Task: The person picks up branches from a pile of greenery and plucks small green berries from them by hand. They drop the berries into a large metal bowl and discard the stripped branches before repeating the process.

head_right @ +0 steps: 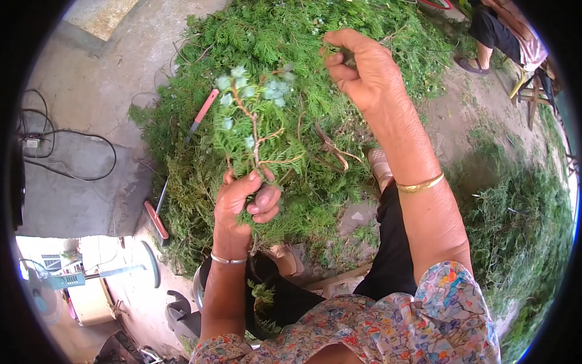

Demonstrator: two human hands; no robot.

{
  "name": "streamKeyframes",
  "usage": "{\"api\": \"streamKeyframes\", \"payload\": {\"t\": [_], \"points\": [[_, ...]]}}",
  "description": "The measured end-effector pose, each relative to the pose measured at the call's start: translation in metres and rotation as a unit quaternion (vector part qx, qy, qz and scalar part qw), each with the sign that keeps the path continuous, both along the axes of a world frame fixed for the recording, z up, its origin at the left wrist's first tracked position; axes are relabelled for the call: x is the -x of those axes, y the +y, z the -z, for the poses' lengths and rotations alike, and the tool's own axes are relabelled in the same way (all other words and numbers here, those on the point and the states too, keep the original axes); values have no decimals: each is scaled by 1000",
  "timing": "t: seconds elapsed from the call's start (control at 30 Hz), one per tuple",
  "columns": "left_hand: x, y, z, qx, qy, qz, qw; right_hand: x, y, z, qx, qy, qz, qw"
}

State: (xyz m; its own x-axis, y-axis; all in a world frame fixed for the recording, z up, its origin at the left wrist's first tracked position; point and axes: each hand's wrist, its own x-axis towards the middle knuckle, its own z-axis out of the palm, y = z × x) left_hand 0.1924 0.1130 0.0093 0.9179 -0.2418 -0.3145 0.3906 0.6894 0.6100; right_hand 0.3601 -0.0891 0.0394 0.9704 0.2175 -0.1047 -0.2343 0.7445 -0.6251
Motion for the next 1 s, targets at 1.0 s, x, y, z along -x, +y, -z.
{"api": "streamKeyframes", "payload": {"t": [1.0], "points": [[5, 44, -3, 29, -148, -125, 981, 262, 244, -108, 249, -393, -493, 735]]}}
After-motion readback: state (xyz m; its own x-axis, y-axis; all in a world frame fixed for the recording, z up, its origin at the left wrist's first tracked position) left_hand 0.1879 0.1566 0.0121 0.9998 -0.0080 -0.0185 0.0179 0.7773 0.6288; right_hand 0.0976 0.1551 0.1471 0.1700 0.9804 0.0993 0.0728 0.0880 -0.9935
